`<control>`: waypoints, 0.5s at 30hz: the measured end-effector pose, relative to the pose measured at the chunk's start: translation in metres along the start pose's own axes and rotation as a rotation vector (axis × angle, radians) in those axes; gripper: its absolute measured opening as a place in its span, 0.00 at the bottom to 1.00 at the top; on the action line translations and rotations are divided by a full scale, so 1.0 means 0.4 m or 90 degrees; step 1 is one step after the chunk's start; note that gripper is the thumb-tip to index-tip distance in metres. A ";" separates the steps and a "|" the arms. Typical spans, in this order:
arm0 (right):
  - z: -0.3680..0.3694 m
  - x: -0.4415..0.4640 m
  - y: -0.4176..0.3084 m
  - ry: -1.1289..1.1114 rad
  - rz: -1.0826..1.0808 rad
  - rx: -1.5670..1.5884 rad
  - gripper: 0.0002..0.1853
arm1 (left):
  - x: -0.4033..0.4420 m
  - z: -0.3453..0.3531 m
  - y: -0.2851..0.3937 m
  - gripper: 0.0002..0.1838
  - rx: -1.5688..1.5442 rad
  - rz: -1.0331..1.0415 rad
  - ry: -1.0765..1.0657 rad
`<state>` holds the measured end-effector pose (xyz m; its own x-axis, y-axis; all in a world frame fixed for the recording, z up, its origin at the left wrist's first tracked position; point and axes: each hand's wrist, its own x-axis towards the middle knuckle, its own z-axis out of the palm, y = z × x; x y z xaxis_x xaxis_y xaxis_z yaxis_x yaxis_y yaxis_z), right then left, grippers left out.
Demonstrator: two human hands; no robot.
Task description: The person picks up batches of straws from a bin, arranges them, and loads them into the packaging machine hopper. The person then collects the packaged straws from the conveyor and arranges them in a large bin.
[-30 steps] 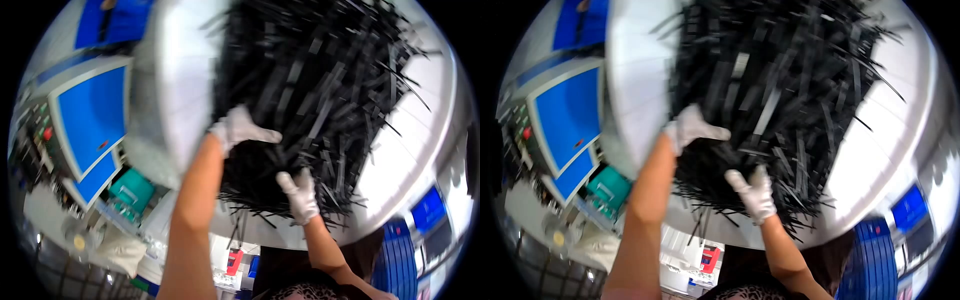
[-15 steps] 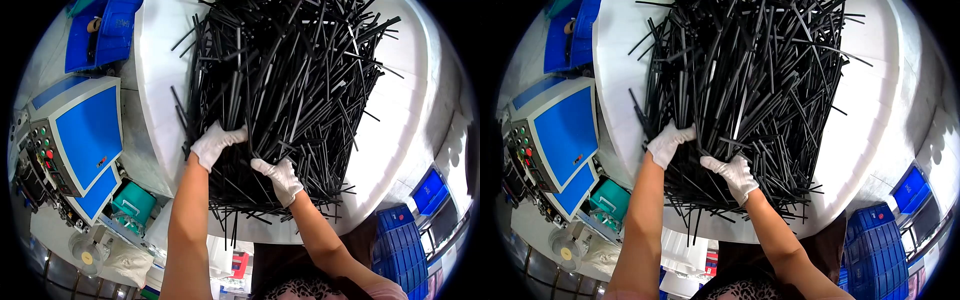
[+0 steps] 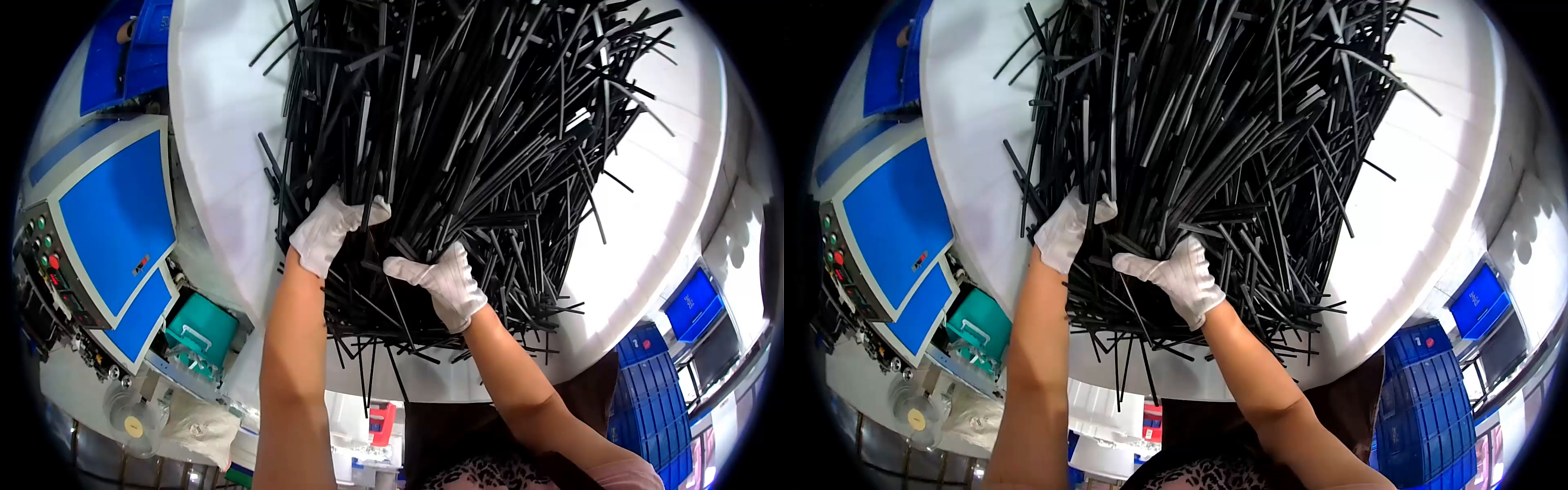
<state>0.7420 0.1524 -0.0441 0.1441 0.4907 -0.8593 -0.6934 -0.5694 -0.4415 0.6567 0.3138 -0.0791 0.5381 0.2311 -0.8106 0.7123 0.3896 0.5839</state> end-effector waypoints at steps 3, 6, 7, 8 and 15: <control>0.000 -0.032 -0.009 -0.024 -0.036 0.142 0.30 | -0.054 0.018 0.049 0.22 -0.077 0.001 -0.033; 0.008 -0.057 0.012 -0.035 -0.120 0.134 0.25 | -0.096 0.031 0.041 0.30 -0.055 -0.003 0.008; 0.009 -0.071 0.010 -0.055 -0.111 0.121 0.24 | -0.121 0.036 0.052 0.31 -0.085 -0.003 -0.005; 0.015 -0.092 0.007 -0.059 -0.104 0.136 0.24 | -0.140 0.038 0.062 0.31 -0.119 -0.004 -0.034; 0.025 -0.149 -0.032 0.042 -0.174 -0.087 0.16 | -0.198 0.081 0.137 0.14 -0.562 -0.233 -0.019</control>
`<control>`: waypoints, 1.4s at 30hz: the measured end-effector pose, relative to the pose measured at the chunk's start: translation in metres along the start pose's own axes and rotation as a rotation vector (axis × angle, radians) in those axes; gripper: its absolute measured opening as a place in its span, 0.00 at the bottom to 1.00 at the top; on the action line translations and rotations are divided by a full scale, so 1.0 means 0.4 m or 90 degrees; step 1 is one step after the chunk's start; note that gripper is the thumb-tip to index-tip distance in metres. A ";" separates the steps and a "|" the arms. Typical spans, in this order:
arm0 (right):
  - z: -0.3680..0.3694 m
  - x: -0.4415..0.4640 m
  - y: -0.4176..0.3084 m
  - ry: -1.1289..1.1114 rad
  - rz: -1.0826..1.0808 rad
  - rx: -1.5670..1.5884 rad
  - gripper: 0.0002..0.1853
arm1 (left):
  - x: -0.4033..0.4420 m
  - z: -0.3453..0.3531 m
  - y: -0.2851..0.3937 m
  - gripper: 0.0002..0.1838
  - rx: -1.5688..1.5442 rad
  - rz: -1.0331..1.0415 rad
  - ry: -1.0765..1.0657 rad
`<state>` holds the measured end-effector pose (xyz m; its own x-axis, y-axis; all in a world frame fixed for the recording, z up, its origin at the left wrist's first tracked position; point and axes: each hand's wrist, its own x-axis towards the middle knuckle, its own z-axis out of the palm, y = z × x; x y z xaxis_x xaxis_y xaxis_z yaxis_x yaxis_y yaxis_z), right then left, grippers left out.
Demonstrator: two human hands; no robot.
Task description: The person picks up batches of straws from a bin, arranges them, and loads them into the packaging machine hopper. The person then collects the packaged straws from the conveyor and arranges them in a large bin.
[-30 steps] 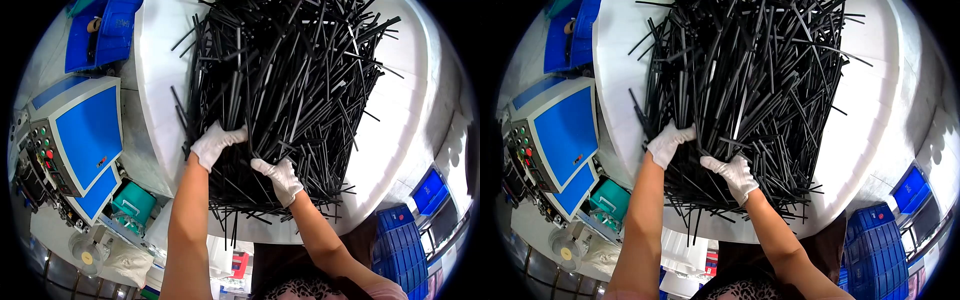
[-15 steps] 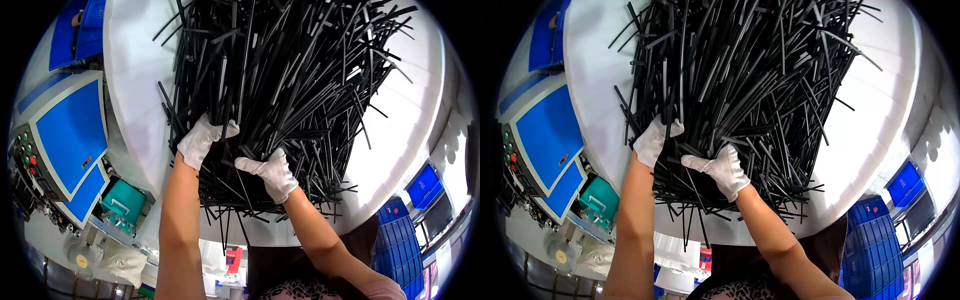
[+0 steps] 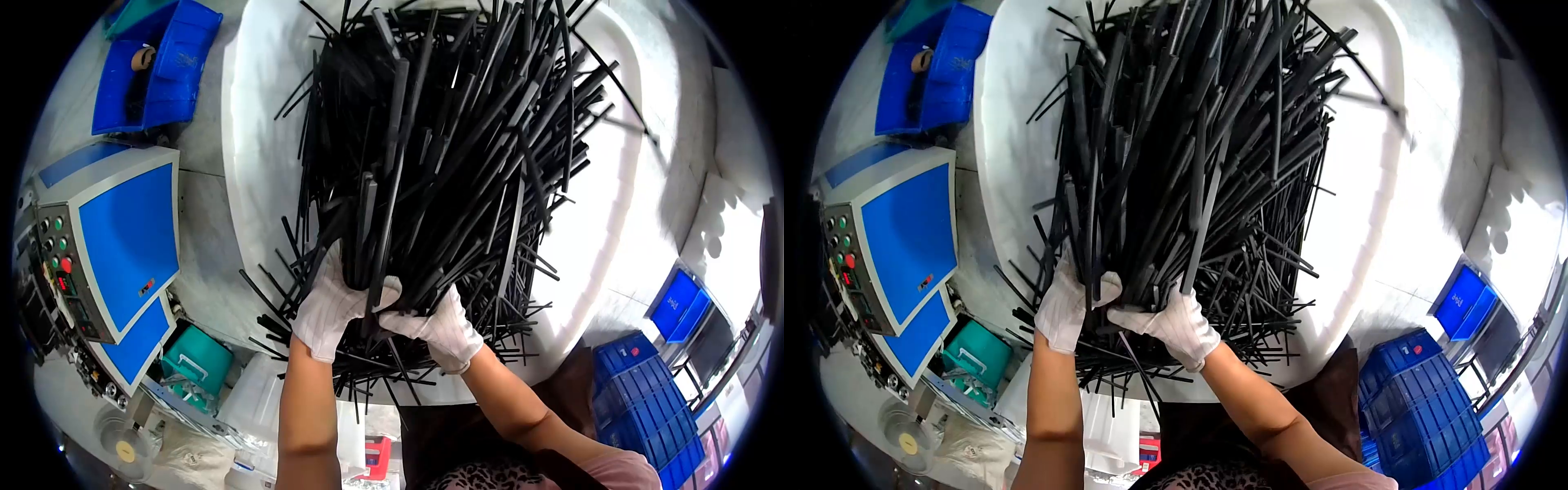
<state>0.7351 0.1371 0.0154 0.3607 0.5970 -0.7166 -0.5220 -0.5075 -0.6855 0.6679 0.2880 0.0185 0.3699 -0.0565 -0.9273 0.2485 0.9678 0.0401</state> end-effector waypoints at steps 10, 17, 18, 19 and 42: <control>-0.095 0.106 -0.120 -0.124 -0.081 0.242 0.14 | 0.089 0.087 0.069 0.06 0.419 0.210 -0.019; -0.139 0.129 -0.057 -0.018 0.020 0.250 0.17 | 0.168 0.091 0.063 0.16 0.569 0.286 -0.034; -0.142 0.125 -0.073 -0.015 0.018 0.259 0.17 | 0.173 0.081 0.077 0.18 0.643 0.302 -0.020; -0.147 0.119 -0.095 -0.046 -0.019 0.273 0.17 | 0.177 0.074 0.091 0.20 0.716 0.319 -0.008; -0.254 0.005 -0.224 -0.137 0.025 0.336 0.17 | -0.050 0.369 0.055 0.22 0.421 0.135 -0.036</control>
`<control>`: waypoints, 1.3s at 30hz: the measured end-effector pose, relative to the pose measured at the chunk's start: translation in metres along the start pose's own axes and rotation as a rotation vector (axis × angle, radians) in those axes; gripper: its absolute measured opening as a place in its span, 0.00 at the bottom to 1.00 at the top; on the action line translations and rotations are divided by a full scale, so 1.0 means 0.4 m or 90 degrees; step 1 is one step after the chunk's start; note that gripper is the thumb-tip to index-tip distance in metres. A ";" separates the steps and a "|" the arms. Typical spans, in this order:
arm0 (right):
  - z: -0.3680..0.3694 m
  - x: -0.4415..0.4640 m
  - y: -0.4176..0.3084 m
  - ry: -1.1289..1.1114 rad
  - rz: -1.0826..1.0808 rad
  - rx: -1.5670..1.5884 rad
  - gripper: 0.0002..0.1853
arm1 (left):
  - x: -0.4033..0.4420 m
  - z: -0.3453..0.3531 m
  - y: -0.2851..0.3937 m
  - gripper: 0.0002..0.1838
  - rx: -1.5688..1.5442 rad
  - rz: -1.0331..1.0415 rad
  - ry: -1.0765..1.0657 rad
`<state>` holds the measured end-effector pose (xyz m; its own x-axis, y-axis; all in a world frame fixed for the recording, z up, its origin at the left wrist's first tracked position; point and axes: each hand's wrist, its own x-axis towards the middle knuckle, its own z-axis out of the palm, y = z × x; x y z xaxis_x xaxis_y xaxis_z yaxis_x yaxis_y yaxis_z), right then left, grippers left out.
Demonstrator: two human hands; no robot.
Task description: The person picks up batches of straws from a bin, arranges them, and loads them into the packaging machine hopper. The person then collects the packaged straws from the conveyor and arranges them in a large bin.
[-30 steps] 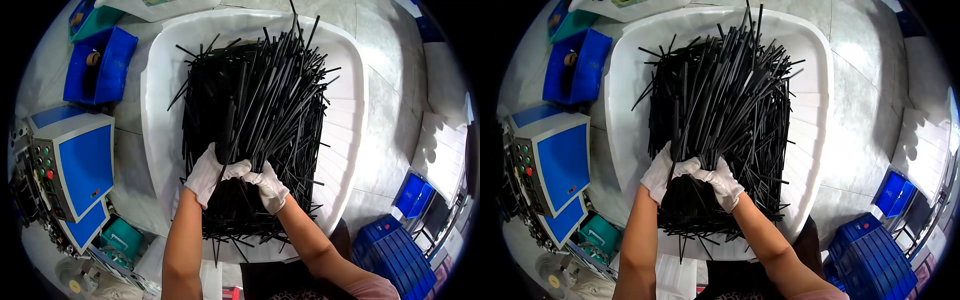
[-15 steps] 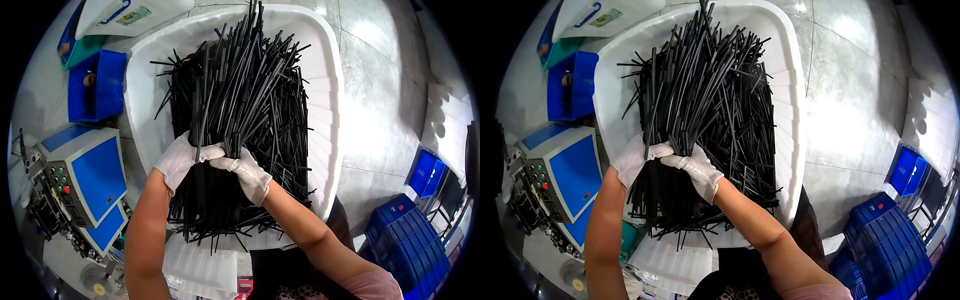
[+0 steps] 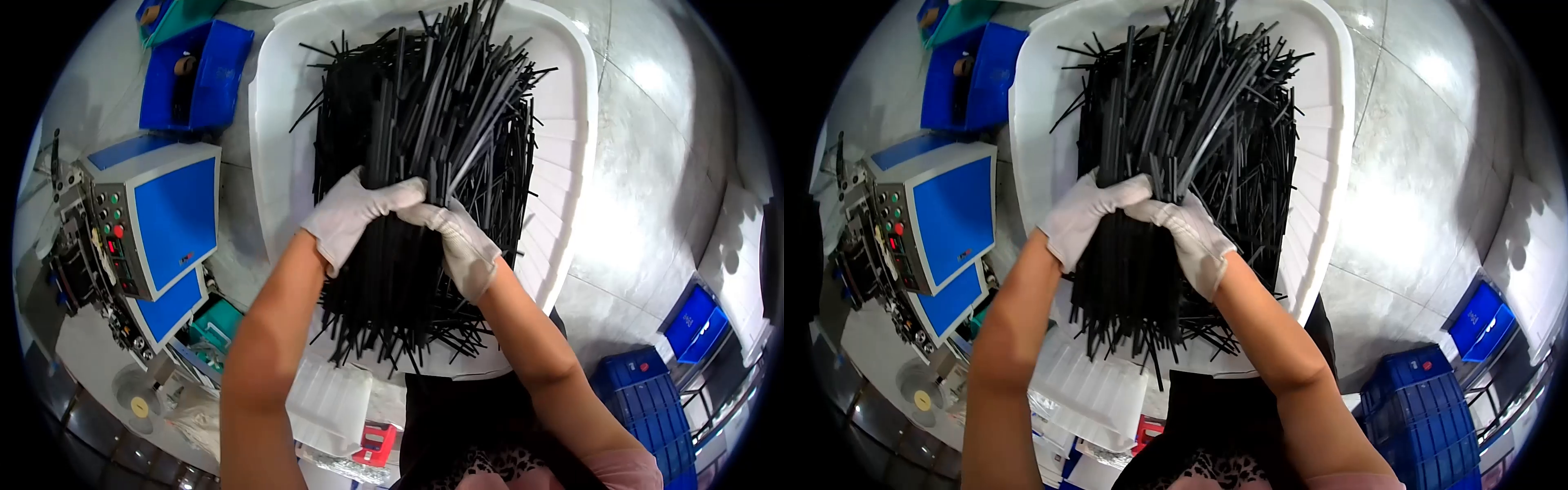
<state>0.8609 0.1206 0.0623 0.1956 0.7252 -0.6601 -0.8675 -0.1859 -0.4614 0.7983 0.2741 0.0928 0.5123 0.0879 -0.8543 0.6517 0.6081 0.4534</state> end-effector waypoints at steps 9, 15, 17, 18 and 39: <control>-0.041 -0.125 0.081 0.034 0.274 -0.129 0.32 | -0.059 0.062 -0.355 0.43 0.007 0.150 0.244; -0.103 -0.041 0.162 -0.060 0.151 -0.207 0.42 | -0.030 0.055 -0.484 0.20 -0.094 0.272 0.247; -0.047 -0.002 0.080 -0.058 0.205 -0.322 0.41 | -0.001 0.036 -0.450 0.23 -0.250 0.212 0.247; -0.064 0.039 0.084 -0.060 0.251 -0.351 0.40 | 0.009 0.025 -0.426 0.26 -0.232 0.194 0.257; 0.002 0.071 0.001 0.091 0.277 -0.374 0.38 | 0.077 -0.010 -0.279 0.26 -0.225 0.273 0.170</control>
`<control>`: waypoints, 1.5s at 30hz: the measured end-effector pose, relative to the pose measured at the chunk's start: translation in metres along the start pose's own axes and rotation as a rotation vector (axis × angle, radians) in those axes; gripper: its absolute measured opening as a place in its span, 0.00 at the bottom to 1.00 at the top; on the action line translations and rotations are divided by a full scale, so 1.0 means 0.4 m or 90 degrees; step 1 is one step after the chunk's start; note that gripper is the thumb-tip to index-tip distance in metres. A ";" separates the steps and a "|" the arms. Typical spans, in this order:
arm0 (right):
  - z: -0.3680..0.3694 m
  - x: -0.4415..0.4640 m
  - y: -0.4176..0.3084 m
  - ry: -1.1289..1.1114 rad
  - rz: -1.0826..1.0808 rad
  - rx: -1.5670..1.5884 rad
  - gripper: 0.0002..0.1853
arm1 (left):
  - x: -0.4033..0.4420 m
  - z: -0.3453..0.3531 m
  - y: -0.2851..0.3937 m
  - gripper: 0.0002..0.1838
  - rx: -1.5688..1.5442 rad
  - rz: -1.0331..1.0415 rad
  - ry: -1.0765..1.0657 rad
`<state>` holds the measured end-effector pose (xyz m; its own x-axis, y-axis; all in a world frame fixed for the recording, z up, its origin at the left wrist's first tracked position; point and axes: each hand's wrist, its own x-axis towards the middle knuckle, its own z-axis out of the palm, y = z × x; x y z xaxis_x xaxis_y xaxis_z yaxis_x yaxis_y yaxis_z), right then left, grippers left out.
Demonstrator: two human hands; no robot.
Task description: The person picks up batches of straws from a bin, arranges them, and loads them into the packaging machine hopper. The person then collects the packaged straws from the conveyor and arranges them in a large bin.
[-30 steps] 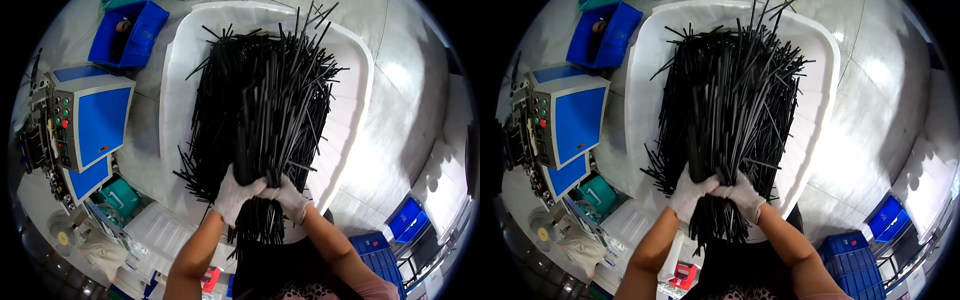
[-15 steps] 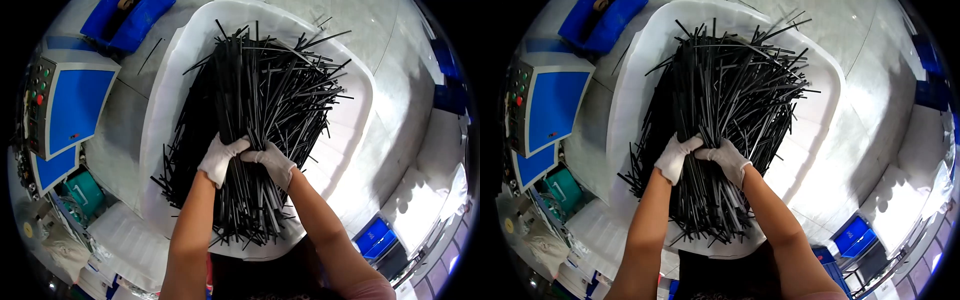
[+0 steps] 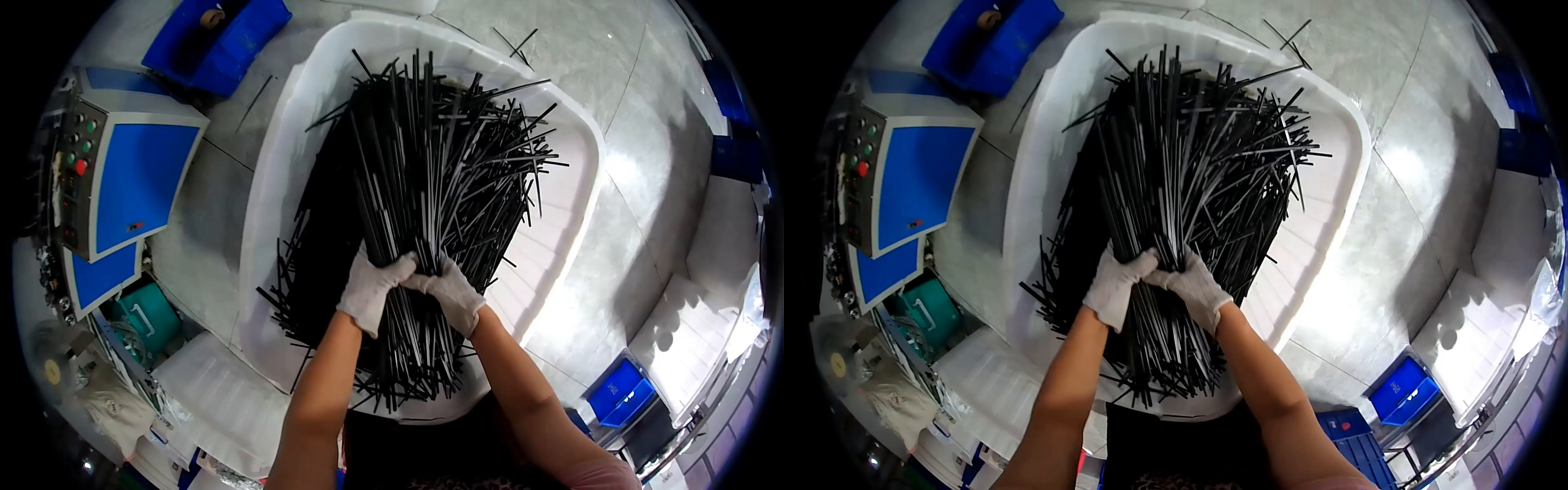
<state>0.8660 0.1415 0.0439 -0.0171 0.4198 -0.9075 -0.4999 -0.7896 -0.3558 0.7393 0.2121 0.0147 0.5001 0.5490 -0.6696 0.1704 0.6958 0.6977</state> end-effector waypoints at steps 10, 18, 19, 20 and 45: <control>0.025 -0.124 0.099 -0.112 -0.318 0.066 0.30 | -0.148 0.016 0.022 0.32 0.487 0.249 0.115; 0.096 -0.243 -0.031 -0.048 -0.213 0.105 0.23 | -0.140 -0.019 0.136 0.23 0.411 0.186 0.042; 0.105 -0.229 0.000 -0.041 -0.331 0.088 0.18 | -0.131 -0.028 0.118 0.23 0.545 0.324 0.072; 0.114 -0.228 0.018 -0.039 -0.390 0.079 0.15 | -0.132 -0.032 0.106 0.23 0.543 0.328 0.075; 0.002 -0.173 -0.032 -0.144 -0.586 -0.963 0.28 | -0.169 0.003 0.051 0.17 0.202 0.211 0.061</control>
<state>0.8729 0.1230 0.1115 -0.3905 0.8640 -0.3179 0.7340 0.0837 -0.6740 0.7098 0.1886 0.0745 0.4936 0.7686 -0.4070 0.2734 0.3072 0.9115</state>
